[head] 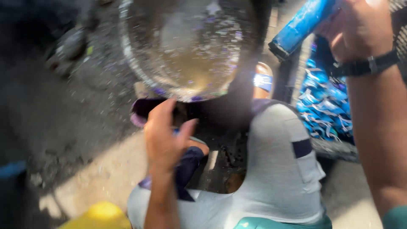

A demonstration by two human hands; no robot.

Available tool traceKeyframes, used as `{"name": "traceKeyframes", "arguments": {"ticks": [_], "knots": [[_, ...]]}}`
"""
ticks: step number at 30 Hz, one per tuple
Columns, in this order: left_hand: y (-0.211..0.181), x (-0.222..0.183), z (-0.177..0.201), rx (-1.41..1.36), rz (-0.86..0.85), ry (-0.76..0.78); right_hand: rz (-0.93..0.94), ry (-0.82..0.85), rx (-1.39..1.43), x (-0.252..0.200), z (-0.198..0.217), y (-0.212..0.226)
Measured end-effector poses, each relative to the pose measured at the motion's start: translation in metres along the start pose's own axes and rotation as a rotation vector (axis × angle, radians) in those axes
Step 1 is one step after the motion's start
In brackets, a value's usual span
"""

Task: Dipping PVC pipes into liquid containers and threading wicks through them to make candles.

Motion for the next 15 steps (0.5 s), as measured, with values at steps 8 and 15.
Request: {"name": "traceKeyframes", "arguments": {"ticks": [8,15], "knots": [[-0.040,-0.006,0.036,-0.175,-0.104,-0.388,-0.175,0.121,0.478,-0.024,-0.191,-0.021],[-0.007,-0.024,0.028,-0.324,-0.054,-0.394,-0.145,0.165,0.346,-0.027,-0.214,-0.051]]}}
Point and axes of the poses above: each hand's wrist, its own x-axis towards the middle knuckle, its own z-axis out of the back of the hand, y = z × x, the point moved 6 cm from there along x, towards the middle knuckle, and after that the axes turned 14 degrees about y, right-handed, at the moved point
